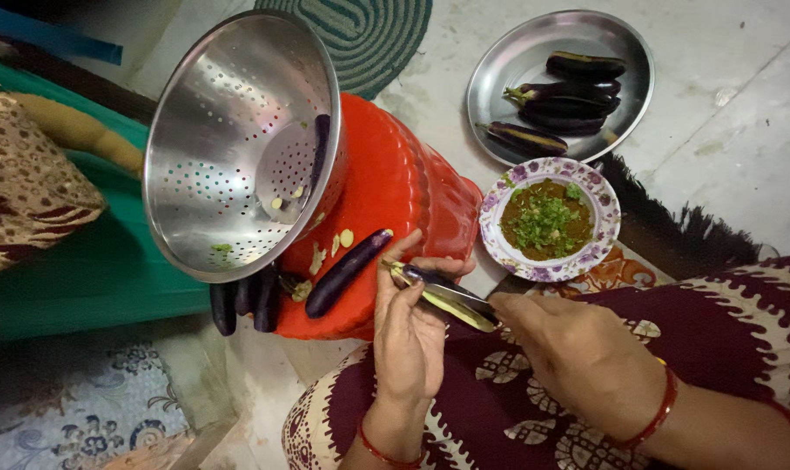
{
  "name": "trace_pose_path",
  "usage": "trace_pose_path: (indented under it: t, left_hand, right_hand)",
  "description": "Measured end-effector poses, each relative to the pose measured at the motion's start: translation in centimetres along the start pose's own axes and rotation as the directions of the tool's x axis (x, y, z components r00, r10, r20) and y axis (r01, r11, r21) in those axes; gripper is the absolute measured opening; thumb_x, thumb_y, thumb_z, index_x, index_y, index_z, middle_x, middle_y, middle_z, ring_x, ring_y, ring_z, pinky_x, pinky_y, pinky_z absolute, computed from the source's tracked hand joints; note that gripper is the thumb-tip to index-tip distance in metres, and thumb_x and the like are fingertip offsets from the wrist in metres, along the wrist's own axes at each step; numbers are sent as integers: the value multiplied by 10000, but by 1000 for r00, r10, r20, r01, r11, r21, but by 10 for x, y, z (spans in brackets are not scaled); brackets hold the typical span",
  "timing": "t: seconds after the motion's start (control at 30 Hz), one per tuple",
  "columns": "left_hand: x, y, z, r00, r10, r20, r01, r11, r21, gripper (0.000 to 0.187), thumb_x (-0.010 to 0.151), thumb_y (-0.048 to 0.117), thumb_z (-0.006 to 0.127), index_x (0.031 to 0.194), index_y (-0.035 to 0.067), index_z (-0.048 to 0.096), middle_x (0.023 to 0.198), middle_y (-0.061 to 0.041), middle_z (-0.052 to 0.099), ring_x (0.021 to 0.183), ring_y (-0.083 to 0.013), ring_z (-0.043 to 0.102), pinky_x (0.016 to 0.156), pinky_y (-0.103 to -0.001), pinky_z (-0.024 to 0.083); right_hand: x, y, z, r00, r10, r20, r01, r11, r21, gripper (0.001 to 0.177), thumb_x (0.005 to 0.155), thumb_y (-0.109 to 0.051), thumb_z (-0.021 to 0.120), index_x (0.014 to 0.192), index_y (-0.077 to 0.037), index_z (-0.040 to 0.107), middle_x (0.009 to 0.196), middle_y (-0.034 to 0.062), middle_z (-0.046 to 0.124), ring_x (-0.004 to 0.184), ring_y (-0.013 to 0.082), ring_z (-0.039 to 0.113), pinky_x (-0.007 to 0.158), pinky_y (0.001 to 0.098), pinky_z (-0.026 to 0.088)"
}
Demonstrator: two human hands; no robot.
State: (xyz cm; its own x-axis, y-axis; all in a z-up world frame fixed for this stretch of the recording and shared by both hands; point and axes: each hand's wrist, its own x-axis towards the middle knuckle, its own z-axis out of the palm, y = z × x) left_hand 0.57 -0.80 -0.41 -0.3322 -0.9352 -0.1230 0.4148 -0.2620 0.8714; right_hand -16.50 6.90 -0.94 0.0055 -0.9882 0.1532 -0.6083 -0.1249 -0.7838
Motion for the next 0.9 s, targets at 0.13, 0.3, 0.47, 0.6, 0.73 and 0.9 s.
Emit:
trace_pose_path:
  t: [0.13, 0.3, 0.47, 0.6, 0.73, 0.9]
  left_hand:
    - [1, -4, -2, 1000, 22, 22, -21, 999, -47, 488, 959, -7, 320, 1438, -15, 412, 1174, -237, 638, 1199, -342, 637, 1170, -466, 480]
    - [0, -5, -2, 1000, -12, -20, 11, 999, -49, 416, 978, -9, 352, 1386, -25, 432, 1177, -257, 652, 1207, -359, 645, 1128, -500, 476]
    - [-1, -7, -5, 999, 46, -20, -46, 999, -5, 364, 1009, -11, 391, 1367, -28, 454, 1186, -268, 661, 1209, -367, 645, 1143, -488, 491]
    - [2, -3, -12, 990, 139, -17, -137, 987, 82, 364, 1013, -28, 382, 1368, -29, 464, 1194, -275, 671, 1233, -366, 641, 1127, -473, 483]
    - [3, 1, -13, 990, 122, -73, -119, 992, 42, 377, 1008, -38, 378, 1380, -18, 432, 1193, -254, 674, 1197, -358, 641, 1065, -490, 497]
    - [1, 6, -11, 988, 156, 8, -156, 983, 91, 438, 1038, -28, 377, 1474, 12, 370, 1231, -251, 648, 1238, -344, 641, 1112, -501, 495]
  right_hand:
    - [0, 4, -2, 997, 42, 60, -50, 988, 144, 301, 848, -93, 656, 1139, -35, 705, 799, 170, 728, 718, 343, 728, 608, 429, 564]
    - [-1, 8, -4, 994, -6, 111, 10, 999, -35, 450, 760, -14, 625, 1199, -51, 715, 852, 179, 729, 727, 362, 715, 622, 453, 559]
    - [-7, 17, -7, 927, 182, 329, -80, 950, -301, 488, 866, -152, 644, 1347, -223, 690, 872, 88, 748, 781, 271, 740, 692, 402, 577]
    - [-10, 23, -11, 904, 134, 405, -16, 959, -283, 644, 773, -97, 643, 1410, -187, 619, 982, 66, 742, 790, 272, 738, 667, 403, 579]
    - [-14, 18, -25, 859, 218, 463, -17, 917, -400, 649, 794, -133, 650, 1428, -255, 580, 960, 53, 733, 811, 264, 736, 680, 404, 584]
    - [-2, 10, -56, 929, 242, 280, -171, 952, -253, 408, 808, -385, 773, 1195, -256, 757, 884, 36, 798, 765, 230, 773, 673, 365, 599]
